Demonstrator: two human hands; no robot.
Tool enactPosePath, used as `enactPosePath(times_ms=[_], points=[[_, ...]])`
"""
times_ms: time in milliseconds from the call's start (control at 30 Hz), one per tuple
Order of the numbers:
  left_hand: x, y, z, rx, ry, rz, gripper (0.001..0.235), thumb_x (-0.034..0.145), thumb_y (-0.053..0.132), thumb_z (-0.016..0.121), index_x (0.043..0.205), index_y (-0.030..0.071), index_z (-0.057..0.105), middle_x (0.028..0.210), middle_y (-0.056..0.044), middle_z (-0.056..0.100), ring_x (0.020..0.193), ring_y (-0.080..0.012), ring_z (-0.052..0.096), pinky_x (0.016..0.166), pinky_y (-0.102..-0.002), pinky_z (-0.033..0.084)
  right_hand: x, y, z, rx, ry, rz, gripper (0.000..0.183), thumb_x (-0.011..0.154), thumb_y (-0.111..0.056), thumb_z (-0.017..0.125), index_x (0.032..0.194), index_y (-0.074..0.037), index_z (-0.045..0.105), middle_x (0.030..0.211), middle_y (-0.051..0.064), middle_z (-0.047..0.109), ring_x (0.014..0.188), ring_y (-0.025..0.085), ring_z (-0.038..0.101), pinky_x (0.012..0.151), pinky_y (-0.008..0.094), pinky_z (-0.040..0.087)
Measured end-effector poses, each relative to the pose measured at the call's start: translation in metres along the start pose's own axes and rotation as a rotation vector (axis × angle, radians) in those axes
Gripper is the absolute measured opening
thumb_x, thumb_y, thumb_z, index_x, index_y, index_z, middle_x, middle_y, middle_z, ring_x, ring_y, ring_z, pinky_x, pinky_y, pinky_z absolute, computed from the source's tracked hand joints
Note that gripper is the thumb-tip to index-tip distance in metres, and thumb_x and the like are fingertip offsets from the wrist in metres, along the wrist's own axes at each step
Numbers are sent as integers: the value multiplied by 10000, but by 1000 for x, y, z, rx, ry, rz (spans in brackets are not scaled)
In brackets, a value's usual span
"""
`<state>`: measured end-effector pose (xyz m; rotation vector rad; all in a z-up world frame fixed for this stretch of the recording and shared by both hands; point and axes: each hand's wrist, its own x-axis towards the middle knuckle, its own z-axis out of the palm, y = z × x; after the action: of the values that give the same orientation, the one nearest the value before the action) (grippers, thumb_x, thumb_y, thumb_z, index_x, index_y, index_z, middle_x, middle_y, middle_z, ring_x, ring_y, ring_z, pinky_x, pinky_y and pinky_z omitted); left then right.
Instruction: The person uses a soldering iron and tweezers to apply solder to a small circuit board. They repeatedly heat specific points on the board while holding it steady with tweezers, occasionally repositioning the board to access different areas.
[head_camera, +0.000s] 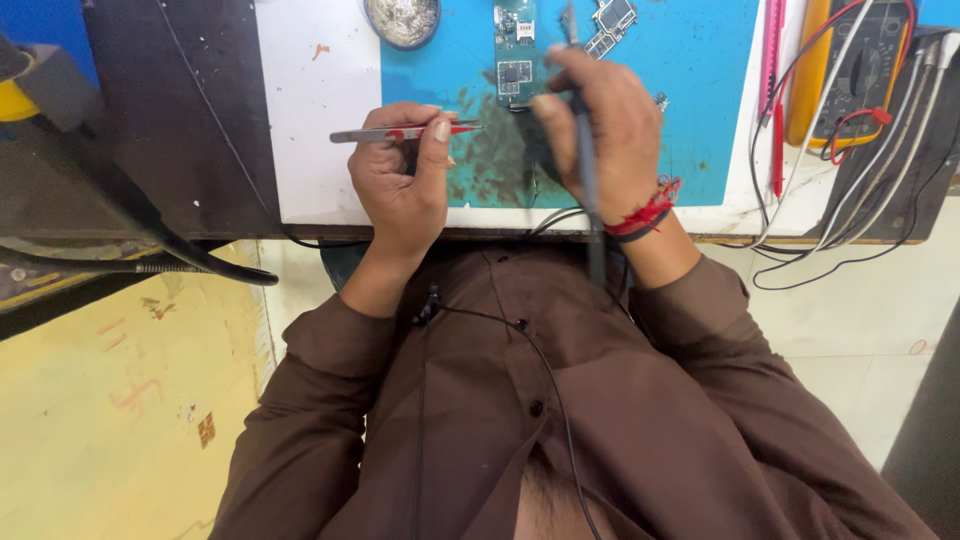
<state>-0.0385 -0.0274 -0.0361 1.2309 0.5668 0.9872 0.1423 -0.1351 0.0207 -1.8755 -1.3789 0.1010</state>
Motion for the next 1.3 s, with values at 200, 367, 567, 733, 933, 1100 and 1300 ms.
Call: enactPosePath(times_ms=[200, 367, 567, 733, 933, 1100, 1300], points=[[12, 8, 10, 167, -75, -1, 131, 1080, 40, 696, 1193, 21, 631, 1033, -45, 734, 818, -41, 632, 697, -211, 521, -35, 5, -6, 397, 134, 249, 258, 1110, -126, 604, 1339, -15, 560, 1014, 53, 648, 898, 85, 588, 800, 264, 493], [26, 17, 19, 460, -207, 36, 119, 1014, 26, 755, 1122, 16, 705, 892, -25, 740, 648, -26, 571, 561, -192, 399, -55, 9, -5, 332, 73, 306, 168, 1030, -68, 682, 1173, 15, 653, 923, 59, 713, 800, 71, 604, 724, 249, 491], [31, 19, 23, 469, -262, 92, 146, 1013, 43, 769, 1135, 13, 695, 916, -35, 745, 701, -45, 632, 610, -206, 476, -55, 14, 2, 346, 103, 305, 143, 966, -30, 778, 1033, -1, 655, 850, 54, 715, 752, 67, 636, 683, 236, 503], [30, 15, 23, 499, -247, 106, 113, 1015, 34, 771, 1106, 26, 703, 943, -48, 758, 708, -64, 661, 620, -220, 500, -51, 13, 0, 314, 55, 260, 150, 954, -25, 796, 1015, -4, 660, 845, 60, 720, 738, 74, 649, 671, 240, 505], [28, 13, 24, 491, -220, 156, 113, 1014, 26, 773, 1098, 26, 696, 964, -52, 749, 751, -70, 670, 643, -221, 511, -46, 8, -1, 289, 27, 262, 150, 947, -25, 799, 1022, -8, 670, 853, 71, 728, 743, 85, 680, 666, 241, 516], [25, 15, 25, 496, -194, 147, 101, 1012, 18, 768, 1085, 30, 699, 941, -52, 741, 721, -74, 636, 625, -225, 486, -44, 6, 1, 318, 18, 261, 152, 954, -19, 798, 1038, -7, 671, 844, 68, 729, 738, 83, 681, 666, 243, 521], [23, 18, 26, 530, -195, 134, 96, 1012, 17, 765, 1076, 35, 696, 913, -45, 731, 706, -66, 626, 619, -229, 483, -44, 7, -1, 326, 30, 235, 153, 955, -7, 791, 1041, -3, 664, 859, 73, 728, 746, 87, 680, 669, 240, 520]])
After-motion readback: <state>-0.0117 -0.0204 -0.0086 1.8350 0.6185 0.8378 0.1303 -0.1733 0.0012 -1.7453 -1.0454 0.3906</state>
